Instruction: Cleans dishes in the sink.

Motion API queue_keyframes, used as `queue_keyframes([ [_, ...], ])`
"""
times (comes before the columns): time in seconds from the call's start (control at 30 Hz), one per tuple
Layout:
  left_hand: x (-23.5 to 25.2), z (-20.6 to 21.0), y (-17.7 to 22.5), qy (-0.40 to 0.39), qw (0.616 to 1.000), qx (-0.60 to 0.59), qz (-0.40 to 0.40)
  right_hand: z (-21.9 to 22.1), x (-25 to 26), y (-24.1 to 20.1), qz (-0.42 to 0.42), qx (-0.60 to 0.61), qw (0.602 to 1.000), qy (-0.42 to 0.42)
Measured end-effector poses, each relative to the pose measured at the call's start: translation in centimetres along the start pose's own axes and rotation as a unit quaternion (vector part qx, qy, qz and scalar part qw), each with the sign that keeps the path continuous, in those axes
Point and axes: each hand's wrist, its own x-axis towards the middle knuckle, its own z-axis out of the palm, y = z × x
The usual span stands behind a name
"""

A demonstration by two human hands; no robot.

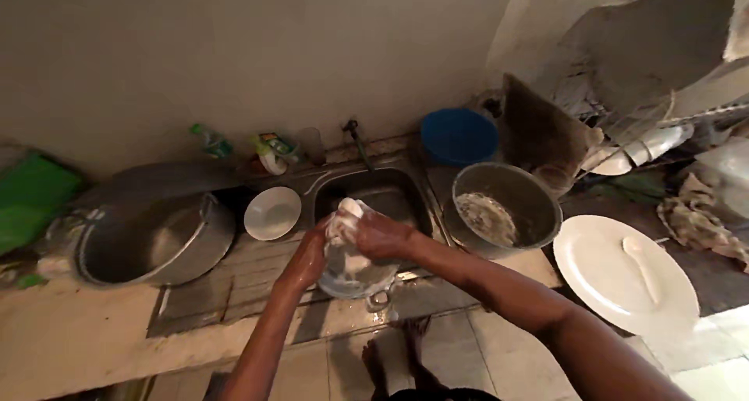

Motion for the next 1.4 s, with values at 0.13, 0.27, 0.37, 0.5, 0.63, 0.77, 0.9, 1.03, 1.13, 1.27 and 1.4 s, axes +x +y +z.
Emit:
queue_keyframes([
  [0.13, 0.8, 0.7, -0.9, 0.028, 0.999, 0.031, -0.019, 1.3, 1.7, -2.5, 0.069, -0.070, 0.995, 0.013],
  [0.27, 1.6, 0.2, -1.8, 0.013, 0.991, 0.129, -0.002, 0.4, 1.4, -2.7, 0.093, -0.046, 0.994, -0.036],
  [0.37, 1.2, 0.6, -1.4, 0.136, 0.978, 0.152, 0.036, 0.5, 0.6, -1.5, 0.092, -0.078, 0.992, 0.025],
  [0.5, -0.9, 2.9, 0.5, 0.354, 0.928, 0.091, 0.075, -0.1, 0.9, -0.1, 0.280, -0.080, 0.952, 0.096],
  [0.63, 0.0, 6.0, 2.6, 0.272, 0.862, -0.421, -0.075, 2.0, -0.2, -0.8, 0.250, -0.085, 0.945, 0.192],
  [0.77, 3.5, 3.1, 1.8, 0.364, 0.642, -0.645, -0.200, 6.1, -2.0, -2.8, 0.083, -0.028, 0.985, 0.147],
  [0.9, 3.1, 3.0, 1.1, 0.384, 0.683, -0.578, -0.227, 5.3, -5.8, -3.6, 0.094, 0.111, 0.987, 0.070],
  [1.03, 2.8, 4.8, 3.2, 0.359, 0.761, -0.485, -0.240, 2.2, -3.3, -3.4, 0.238, 0.110, 0.959, 0.107],
  [1.13, 3.1, 7.1, 4.6, 0.394, 0.820, -0.366, -0.196, 2.5, -0.1, -3.0, 0.219, 0.046, 0.975, -0.013],
  [1.27, 2.4, 6.6, 2.9, 0.480, 0.836, -0.256, -0.067, 0.6, 3.2, -2.2, 0.142, 0.026, 0.989, -0.026],
  [1.4, 0.8, 5.2, 2.2, 0.473, 0.857, -0.203, 0.012, -4.3, 7.5, -0.8, 0.155, 0.115, 0.981, -0.012],
])
